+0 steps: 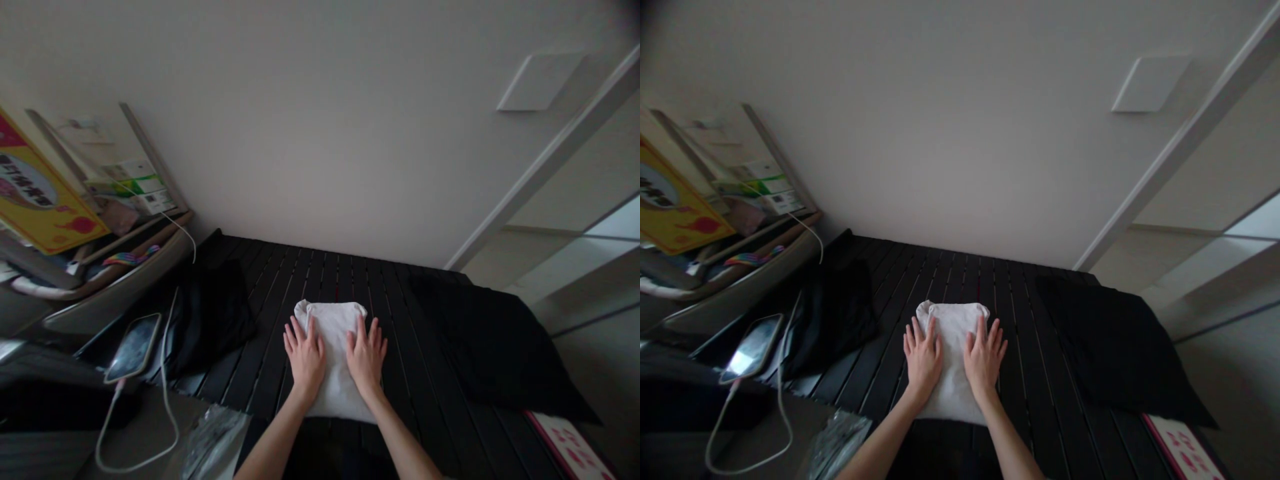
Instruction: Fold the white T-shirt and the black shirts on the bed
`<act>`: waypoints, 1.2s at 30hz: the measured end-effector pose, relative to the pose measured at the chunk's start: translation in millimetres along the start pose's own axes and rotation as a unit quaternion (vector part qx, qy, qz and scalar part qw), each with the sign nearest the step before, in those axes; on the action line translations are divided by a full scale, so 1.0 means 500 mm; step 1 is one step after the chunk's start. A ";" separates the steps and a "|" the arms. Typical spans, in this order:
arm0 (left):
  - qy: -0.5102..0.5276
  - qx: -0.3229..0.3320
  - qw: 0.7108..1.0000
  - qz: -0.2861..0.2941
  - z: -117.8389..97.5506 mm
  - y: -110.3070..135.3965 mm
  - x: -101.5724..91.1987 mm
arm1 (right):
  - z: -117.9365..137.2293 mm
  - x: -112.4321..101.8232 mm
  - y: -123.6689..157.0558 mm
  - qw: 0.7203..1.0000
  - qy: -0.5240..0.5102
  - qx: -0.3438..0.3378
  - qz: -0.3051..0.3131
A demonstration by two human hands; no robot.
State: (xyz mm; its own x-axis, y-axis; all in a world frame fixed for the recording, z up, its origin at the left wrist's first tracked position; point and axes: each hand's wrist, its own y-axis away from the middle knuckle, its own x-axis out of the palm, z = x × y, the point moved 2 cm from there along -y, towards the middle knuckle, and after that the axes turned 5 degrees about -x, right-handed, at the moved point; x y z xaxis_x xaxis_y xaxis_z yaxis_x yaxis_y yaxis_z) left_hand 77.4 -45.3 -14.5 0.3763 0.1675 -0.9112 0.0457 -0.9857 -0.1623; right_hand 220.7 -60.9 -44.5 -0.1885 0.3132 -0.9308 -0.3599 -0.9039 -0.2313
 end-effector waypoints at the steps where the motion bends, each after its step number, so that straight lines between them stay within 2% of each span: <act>1: 0.001 -0.010 1.000 -0.001 0.004 0.007 -0.003 | -0.002 -0.001 0.011 1.000 -0.004 0.010 -0.003; 5: 0.050 0.023 0.998 0.021 0.015 0.049 -0.017 | -0.010 -0.007 0.065 0.996 -0.076 -0.040 0.007; 8: 0.120 0.036 0.990 0.062 0.015 0.094 -0.032 | -0.023 -0.027 0.111 0.989 -0.128 -0.077 -0.008; 11: 0.178 0.042 0.977 0.110 -0.008 0.139 -0.045 | -0.044 -0.064 0.135 0.985 -0.141 -0.100 -0.014; 13: 0.210 0.049 0.967 0.136 -0.040 0.158 -0.052 | -0.067 -0.099 0.130 0.986 -0.129 -0.101 -0.019; 17: 0.269 0.080 0.944 0.175 -0.145 0.163 -0.055 | -0.143 -0.187 0.084 0.993 -0.069 -0.081 -0.050; 21: 0.339 0.128 0.913 0.185 -0.306 0.125 -0.051 | -0.251 -0.293 0.017 0.992 0.021 -0.059 -0.113; 23: 0.394 0.151 0.888 0.184 -0.394 0.096 -0.049 | -0.308 -0.350 -0.027 0.985 0.070 -0.043 -0.150; 25: 0.442 0.214 0.849 0.194 -0.473 0.072 -0.050 | -0.362 -0.404 -0.076 0.974 0.105 -0.008 -0.201; 27: 0.452 0.262 0.829 0.200 -0.522 0.059 -0.050 | -0.409 -0.441 -0.121 0.961 0.127 0.039 -0.241; 29: 0.431 0.277 0.837 0.191 -0.530 0.058 -0.048 | -0.441 -0.448 -0.150 0.952 0.140 0.083 -0.259; 31: 0.382 0.262 0.869 0.173 -0.501 0.066 -0.040 | -0.452 -0.422 -0.156 0.952 0.141 0.099 -0.251; 33: 0.314 0.226 0.909 0.156 -0.445 0.074 -0.025 | -0.436 -0.367 -0.141 0.963 0.131 0.080 -0.222; 36: 0.209 0.155 0.959 0.115 -0.340 0.072 -0.001 | -0.364 -0.264 -0.090 0.984 0.098 0.010 -0.151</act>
State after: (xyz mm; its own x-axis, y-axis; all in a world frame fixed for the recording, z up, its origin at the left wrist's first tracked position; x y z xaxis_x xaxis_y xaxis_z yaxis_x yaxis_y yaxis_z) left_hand 235.9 -84.3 44.5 0.6843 -0.1404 -0.7155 -0.3358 -0.9317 -0.1384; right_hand 428.1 -114.7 37.0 0.1098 0.5027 -0.8575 -0.3915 -0.7711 -0.5022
